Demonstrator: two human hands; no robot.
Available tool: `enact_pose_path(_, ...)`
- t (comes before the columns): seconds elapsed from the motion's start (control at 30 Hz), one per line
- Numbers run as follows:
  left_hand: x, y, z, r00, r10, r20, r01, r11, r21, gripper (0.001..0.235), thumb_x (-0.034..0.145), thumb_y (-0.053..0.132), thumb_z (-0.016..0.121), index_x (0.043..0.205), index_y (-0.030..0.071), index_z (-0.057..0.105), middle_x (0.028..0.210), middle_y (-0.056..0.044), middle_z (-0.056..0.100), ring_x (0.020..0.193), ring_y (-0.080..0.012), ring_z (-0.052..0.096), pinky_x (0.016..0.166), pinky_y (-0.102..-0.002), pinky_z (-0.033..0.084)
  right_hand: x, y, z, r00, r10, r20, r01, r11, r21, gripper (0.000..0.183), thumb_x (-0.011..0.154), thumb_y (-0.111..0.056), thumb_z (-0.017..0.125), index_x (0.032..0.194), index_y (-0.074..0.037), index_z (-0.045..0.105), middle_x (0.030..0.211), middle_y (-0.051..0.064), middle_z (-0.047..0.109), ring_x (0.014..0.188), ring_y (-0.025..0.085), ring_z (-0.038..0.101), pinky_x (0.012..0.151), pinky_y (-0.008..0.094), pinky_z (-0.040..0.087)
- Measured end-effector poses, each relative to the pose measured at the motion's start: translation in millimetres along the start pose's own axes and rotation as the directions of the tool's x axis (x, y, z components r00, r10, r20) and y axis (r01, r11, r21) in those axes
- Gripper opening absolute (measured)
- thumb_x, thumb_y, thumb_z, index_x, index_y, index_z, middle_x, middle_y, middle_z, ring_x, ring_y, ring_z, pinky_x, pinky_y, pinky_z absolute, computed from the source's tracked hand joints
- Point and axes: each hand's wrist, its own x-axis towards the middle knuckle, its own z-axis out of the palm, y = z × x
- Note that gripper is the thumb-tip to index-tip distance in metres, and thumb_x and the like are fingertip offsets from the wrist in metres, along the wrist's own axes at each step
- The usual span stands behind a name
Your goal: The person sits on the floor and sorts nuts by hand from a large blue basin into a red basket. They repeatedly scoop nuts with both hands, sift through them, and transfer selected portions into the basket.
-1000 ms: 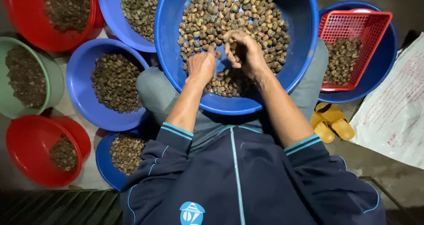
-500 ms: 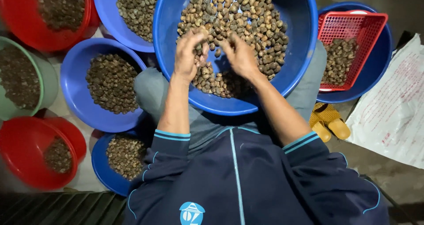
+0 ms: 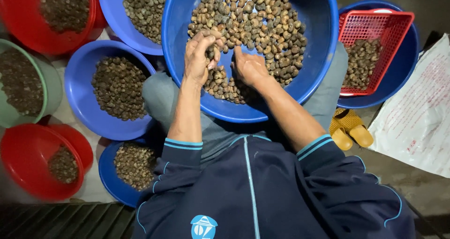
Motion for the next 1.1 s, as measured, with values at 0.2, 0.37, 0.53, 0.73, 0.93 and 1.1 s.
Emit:
enact_pose_path(0.2, 3.0, -5.1, -3.3, 0.985, -0.088, -0.151, 0.106, 0.987, 0.118, 0.011, 0.095, 0.018, 0.069, 0.099, 0.008, 0.067, 0.069, 0.0, 0.064, 0.044, -0.0039, 0.049, 0.032, -0.018, 0.033, -5.0, -13.1, -48.7, 0.973, 0.125, 0.192, -0.18, 0.938, 0.297, 0.021, 0.113, -0.02, 0.05, 0.103, -0.003, 0.047, 0.065, 0.004, 0.051, 0.049, 0.018, 0.05, 0.043, 0.031, 0.051)
enact_pose_path(0.37, 2.7, -4.9, -3.1, 0.973, -0.091, -0.21, 0.12, 0.984, 0.132, 0.021, 0.095, 0.027, 0.072, 0.095, 0.007, 0.068, 0.069, 0.0, 0.065, 0.044, -0.0035, 0.052, 0.032, -0.017, 0.036, -19.2, -15.2, -101.7, 0.936, 0.202, 0.289, -0.302, 0.034, 0.953, 0.027, 0.104, -0.033, 0.059, 0.106, -0.006, 0.064, 0.067, -0.005, 0.054, 0.05, 0.005, 0.048, 0.042, 0.018, 0.039)
enact_pose_path(0.53, 15.6, -47.2, -17.2, 0.98, 0.086, -0.181, 0.144, 0.329, 0.933, 0.034, 0.101, 0.023, 0.062, 0.123, -0.002, 0.061, 0.108, -0.013, 0.058, 0.089, -0.0195, 0.047, 0.072, -0.032, 0.04, -21.7, -3.0, -100.2, 0.989, 0.075, 0.128, -0.077, -0.476, 0.876, 0.023, 0.098, -0.028, 0.057, 0.083, -0.01, 0.058, 0.062, -0.003, 0.056, 0.044, 0.006, 0.047, 0.032, 0.019, 0.034)
enact_pose_path(0.73, 23.3, -87.1, -38.7, 0.975, 0.172, 0.137, -0.108, -0.165, 0.98, 0.022, 0.097, 0.01, 0.07, 0.112, -0.003, 0.064, 0.056, 0.003, 0.052, 0.041, -0.0137, 0.045, 0.038, -0.031, 0.046, -24.6, -4.3, -106.0, 0.989, 0.137, 0.063, 0.034, -0.615, 0.788, 0.025, 0.097, -0.031, 0.06, 0.09, -0.008, 0.065, 0.067, 0.003, 0.063, 0.044, 0.009, 0.05, 0.032, 0.021, 0.033)
enact_pose_path(0.93, 12.6, -63.4, -10.9, 0.997, 0.074, 0.003, -0.002, -0.009, 1.0, 0.032, 0.104, 0.015, 0.042, 0.082, 0.003, 0.06, 0.054, 0.001, 0.05, 0.045, -0.0164, 0.048, 0.052, -0.035, 0.052, -25.3, 2.1, -96.2, 0.937, 0.285, 0.2, 0.014, -0.605, 0.796, 0.025, 0.099, -0.034, 0.061, 0.089, -0.011, 0.064, 0.069, 0.001, 0.064, 0.049, 0.008, 0.053, 0.036, 0.021, 0.035)
enact_pose_path(1.1, 24.8, -92.7, -35.1, 0.963, 0.16, 0.218, -0.172, -0.263, 0.949, 0.014, 0.095, 0.006, 0.06, 0.101, -0.006, 0.065, 0.051, -0.005, 0.06, 0.04, -0.0205, 0.053, 0.038, -0.037, 0.048, -26.9, 0.1, -96.0, 0.894, 0.329, 0.304, -0.06, -0.584, 0.81, 0.031, 0.103, -0.035, 0.053, 0.09, -0.01, 0.065, 0.07, 0.002, 0.066, 0.051, 0.01, 0.056, 0.039, 0.024, 0.041)
